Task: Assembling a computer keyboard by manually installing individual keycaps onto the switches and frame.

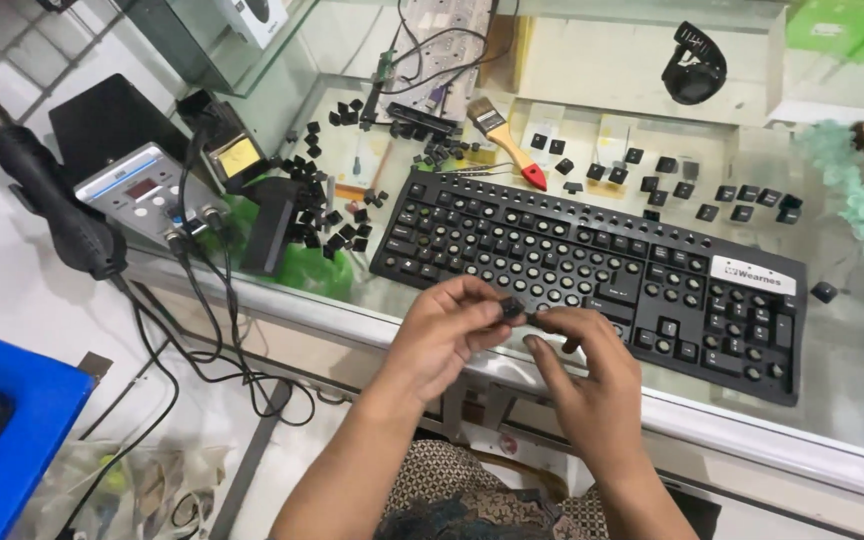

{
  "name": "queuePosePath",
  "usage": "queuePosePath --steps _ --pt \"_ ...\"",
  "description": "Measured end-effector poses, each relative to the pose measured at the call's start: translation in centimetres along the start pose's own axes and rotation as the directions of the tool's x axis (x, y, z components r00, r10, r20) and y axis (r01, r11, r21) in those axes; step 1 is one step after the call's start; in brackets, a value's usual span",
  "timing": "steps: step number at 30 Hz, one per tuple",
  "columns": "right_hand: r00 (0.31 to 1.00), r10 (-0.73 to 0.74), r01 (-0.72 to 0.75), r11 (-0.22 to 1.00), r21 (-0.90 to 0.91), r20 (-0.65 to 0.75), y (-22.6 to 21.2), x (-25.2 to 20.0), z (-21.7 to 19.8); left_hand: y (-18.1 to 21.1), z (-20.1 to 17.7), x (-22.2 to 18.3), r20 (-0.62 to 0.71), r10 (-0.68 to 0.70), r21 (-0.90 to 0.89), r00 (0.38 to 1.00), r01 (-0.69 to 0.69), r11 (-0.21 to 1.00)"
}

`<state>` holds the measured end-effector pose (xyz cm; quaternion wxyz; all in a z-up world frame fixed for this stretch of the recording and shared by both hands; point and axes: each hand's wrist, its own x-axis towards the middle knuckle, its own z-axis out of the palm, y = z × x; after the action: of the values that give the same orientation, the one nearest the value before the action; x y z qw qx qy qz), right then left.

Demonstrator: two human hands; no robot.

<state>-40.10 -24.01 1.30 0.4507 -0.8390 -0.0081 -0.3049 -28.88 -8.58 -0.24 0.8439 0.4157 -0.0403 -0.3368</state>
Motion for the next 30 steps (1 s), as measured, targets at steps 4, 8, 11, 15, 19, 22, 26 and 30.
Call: queuePosePath --steps 4,8,11,15,19,22,26,30 --pt "0.991 -0.123 0.121 0.992 -0.026 -0.061 1.0 -0.2 0.7 -2.3 -0.1 -0.6 0.067 0.027 -0.083 0.997 -0.021 0.996" --pt "0.987 -0.152 0.148 0.987 -0.067 -0.048 1.1 0.0 1.0 -2.4 -0.2 -1.2 -0.021 0.0 0.003 1.0 0.0 1.0" --pt "0.982 -0.191 0.19 0.978 -0.088 -0.002 0.7 0.4 1.0 -2.0 -0.7 -1.5 -0.028 0.027 0.101 0.999 -0.024 0.995" --pt "0.97 -0.223 0.235 0.963 -0.13 0.101 0.0 1.9 1.3 -0.5 -0.8 -1.8 -0.071 0.078 0.259 0.994 -0.057 0.964" --pt "0.975 -0.206 0.217 0.962 -0.164 0.08 -0.4 6.3 2.7 0.4 -4.9 -0.6 -0.029 0.531 0.759 0.847 -0.327 0.563" --pt "0.978 -0.131 0.16 0.971 -0.178 0.165 0.5 10.1 4.3 1.6 -8.6 1.3 0.28 0.831 0.943 0.481 -0.297 -0.146" --pt "0.96 -0.066 0.115 0.979 -0.169 0.273 2.7 14.6 8.0 1.7 -9.1 1.4 0.337 0.835 0.941 0.435 -0.177 -0.288" --pt "0.941 -0.058 0.119 0.979 -0.166 0.334 4.1 16.3 11.2 1.7 -8.5 0.9 0.333 0.831 0.942 0.445 -0.134 -0.306"
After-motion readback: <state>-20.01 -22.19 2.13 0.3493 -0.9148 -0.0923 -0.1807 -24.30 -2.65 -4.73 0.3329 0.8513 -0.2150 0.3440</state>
